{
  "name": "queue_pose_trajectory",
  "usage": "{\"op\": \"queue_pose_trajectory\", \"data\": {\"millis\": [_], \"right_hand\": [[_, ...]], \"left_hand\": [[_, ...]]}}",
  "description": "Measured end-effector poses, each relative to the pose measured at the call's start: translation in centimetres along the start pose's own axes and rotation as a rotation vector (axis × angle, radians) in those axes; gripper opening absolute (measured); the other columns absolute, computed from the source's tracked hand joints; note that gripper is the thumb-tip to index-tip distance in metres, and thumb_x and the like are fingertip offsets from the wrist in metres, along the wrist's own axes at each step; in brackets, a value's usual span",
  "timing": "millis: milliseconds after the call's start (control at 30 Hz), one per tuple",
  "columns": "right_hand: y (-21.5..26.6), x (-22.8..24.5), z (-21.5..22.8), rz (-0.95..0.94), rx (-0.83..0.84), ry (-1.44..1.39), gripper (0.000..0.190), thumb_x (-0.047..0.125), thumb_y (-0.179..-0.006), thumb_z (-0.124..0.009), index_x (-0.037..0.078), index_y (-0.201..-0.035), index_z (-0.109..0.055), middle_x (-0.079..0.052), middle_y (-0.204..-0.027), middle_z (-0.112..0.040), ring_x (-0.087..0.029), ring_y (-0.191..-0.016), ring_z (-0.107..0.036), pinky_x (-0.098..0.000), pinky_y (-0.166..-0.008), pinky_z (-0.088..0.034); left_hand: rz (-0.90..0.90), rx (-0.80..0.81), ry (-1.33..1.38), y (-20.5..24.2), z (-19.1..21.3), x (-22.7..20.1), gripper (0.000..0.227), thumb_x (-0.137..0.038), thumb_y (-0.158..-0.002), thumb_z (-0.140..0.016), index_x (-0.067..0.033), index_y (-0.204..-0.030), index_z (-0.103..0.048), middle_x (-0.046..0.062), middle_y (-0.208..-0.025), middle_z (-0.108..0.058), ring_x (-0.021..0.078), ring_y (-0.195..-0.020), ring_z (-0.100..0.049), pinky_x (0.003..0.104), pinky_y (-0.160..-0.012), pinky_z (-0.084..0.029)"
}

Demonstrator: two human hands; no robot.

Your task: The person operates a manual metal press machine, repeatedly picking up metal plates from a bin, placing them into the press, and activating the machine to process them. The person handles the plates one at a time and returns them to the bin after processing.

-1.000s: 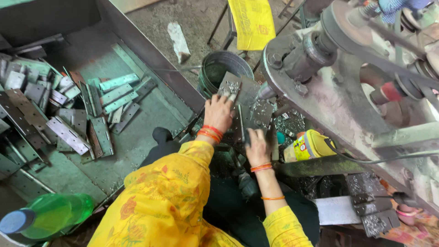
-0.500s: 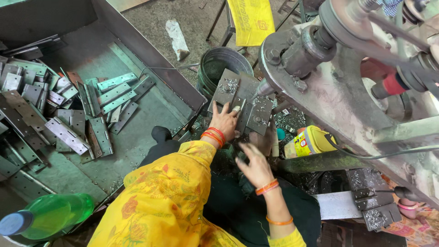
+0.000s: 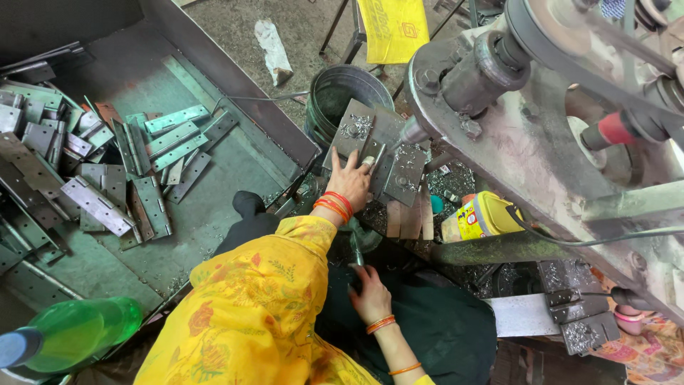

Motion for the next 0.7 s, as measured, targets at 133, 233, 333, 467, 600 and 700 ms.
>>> {"op": "queue_pose_trajectory", "data": {"millis": [133, 233, 333, 467, 600, 700], "right_hand": [[0.4, -0.4, -1.2, 0.033, -0.032, -0.056, 0.055, 0.023, -0.079, -0.077, 0.029, -0.131, -0.060, -0.010, -0.141, -0.057, -0.038, -0.107, -0.068, -0.0471, -0.088, -0.057], [0.1, -0.2, 0.1, 0.063, -0.021, -0.091, 0.057, 0.019, -0.077, -0.076, 0.026, -0.131, -0.061, -0.012, -0.136, -0.058, -0.039, -0.105, -0.068, -0.0472, -0.087, -0.057], [-0.8, 0.8, 2.8, 0.126, -0.023, -0.001, 0.054, 0.022, -0.077, -0.077, 0.024, -0.130, -0.062, -0.012, -0.120, -0.064, -0.039, -0.105, -0.067, -0.0467, -0.085, -0.058], [-2.1, 0.3, 5.3, 0.139, 0.033, 0.040, 0.052, 0.027, -0.084, -0.075, 0.020, -0.134, -0.061, -0.012, -0.111, -0.068, -0.036, -0.102, -0.069, -0.0464, -0.085, -0.058], [-2.4, 0.2, 3.4, 0.072, 0.050, 0.134, 0.059, 0.027, -0.080, -0.077, 0.020, -0.136, -0.058, -0.014, -0.121, -0.062, -0.038, -0.103, -0.067, -0.0479, -0.084, -0.058], [-0.2, 0.1, 0.4, 0.089, -0.068, -0.030, 0.058, 0.024, -0.077, -0.077, 0.023, -0.132, -0.060, -0.012, -0.128, -0.062, -0.039, -0.103, -0.068, -0.0486, -0.083, -0.057]], "left_hand": [[0.005, -0.019, -0.076, 1.1, -0.2, -0.3, 0.033, -0.033, -0.098, -0.058, -0.0139, -0.119, -0.074, 0.004, -0.146, -0.055, 0.0356, -0.150, -0.028, 0.079, -0.115, -0.007], [0.020, -0.042, -0.061, 1.3, -0.3, -0.6, 0.037, -0.033, -0.098, -0.055, -0.0112, -0.124, -0.071, 0.004, -0.141, -0.058, 0.0366, -0.148, -0.029, 0.079, -0.115, -0.008], [0.031, -0.089, -0.085, 1.0, -0.1, -0.1, 0.042, -0.028, -0.097, -0.052, -0.0100, -0.131, -0.067, 0.005, -0.135, -0.060, 0.0382, -0.144, -0.031, 0.081, -0.113, -0.010], [0.089, -0.173, -0.080, -0.1, -0.9, -0.3, 0.041, -0.023, -0.100, -0.048, -0.0095, -0.134, -0.065, 0.004, -0.133, -0.062, 0.0369, -0.143, -0.035, 0.080, -0.114, -0.013], [0.112, -0.192, -0.027, -2.4, -1.1, 0.1, 0.038, -0.024, -0.102, -0.045, -0.0085, -0.130, -0.066, 0.005, -0.132, -0.063, 0.0363, -0.143, -0.037, 0.078, -0.115, -0.014], [0.101, -0.196, -0.030, -2.5, -1.8, 0.1, 0.037, -0.023, -0.103, -0.045, -0.0071, -0.127, -0.068, 0.005, -0.132, -0.064, 0.0368, -0.143, -0.037, 0.077, -0.115, -0.015]]}}
Point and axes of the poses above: each hand's wrist, its own y-axis away from the middle knuckle, its own z-axis out of the back of the hand, x = y × z, the point moved 6 cm from there along -y, towards the middle knuckle
